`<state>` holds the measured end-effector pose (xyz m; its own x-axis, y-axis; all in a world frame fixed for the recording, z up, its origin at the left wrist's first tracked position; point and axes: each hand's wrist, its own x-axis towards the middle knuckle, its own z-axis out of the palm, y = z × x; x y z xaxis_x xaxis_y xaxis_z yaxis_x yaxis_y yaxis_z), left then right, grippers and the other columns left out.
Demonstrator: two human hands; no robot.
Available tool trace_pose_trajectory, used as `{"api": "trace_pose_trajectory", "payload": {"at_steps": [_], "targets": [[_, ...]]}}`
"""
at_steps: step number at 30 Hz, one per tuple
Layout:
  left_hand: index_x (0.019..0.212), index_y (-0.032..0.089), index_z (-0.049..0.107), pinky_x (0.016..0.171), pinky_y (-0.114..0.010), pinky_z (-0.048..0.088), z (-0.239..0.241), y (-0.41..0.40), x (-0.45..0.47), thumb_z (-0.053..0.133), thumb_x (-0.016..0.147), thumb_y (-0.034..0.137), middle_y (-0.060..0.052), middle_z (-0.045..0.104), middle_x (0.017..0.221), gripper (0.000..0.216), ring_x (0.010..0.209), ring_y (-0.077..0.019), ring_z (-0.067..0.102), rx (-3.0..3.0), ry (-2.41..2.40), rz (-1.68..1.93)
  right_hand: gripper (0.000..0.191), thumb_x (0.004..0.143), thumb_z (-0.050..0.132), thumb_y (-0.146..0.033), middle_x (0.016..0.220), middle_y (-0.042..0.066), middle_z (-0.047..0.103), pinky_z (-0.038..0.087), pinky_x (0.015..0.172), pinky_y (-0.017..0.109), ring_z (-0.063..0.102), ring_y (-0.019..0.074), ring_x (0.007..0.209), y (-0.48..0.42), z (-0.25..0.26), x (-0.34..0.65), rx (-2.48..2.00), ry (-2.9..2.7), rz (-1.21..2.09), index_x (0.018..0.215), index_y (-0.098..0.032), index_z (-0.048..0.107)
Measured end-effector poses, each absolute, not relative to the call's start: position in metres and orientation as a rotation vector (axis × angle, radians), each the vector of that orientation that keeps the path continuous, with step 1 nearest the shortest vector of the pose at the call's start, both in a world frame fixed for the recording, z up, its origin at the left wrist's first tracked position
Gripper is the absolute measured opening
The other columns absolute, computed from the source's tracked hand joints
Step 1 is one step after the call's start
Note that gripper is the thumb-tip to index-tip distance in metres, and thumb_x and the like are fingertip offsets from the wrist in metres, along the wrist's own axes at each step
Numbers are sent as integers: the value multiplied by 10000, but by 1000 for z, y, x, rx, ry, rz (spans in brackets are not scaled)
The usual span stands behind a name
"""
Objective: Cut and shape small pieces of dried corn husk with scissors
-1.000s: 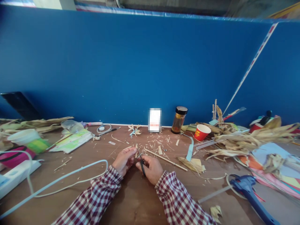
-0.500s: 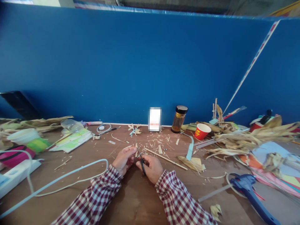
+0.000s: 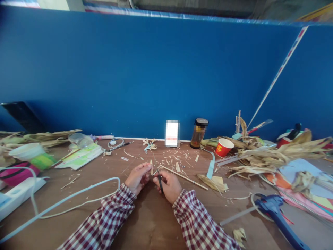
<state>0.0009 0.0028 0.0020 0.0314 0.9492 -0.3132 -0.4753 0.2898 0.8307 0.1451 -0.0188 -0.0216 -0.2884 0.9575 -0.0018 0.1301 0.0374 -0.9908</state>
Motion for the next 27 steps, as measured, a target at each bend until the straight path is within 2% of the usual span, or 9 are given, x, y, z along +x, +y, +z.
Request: {"api": "trace_pose_trajectory", "payload": {"at_steps": [13,27], "targets": [[739,134,607,344,-125,271,2,2,0,760,546,286,77,461,435,289,354,-18,385,641,997,1215,368,746,569,-461,552,-39,496,429,478,221,479,101,490,-19,-24,145,-1074,-1578,1391,973,-171,575],[748,120,621,356,-118,305,2,2,0,771,540,271,60,514,472,297,362,-10,417,617,974,1214,351,770,551,-432,565,-39,510,429,487,209,483,88,482,-20,-22,146,-1064,-1601,1410,992,-160,564]]}}
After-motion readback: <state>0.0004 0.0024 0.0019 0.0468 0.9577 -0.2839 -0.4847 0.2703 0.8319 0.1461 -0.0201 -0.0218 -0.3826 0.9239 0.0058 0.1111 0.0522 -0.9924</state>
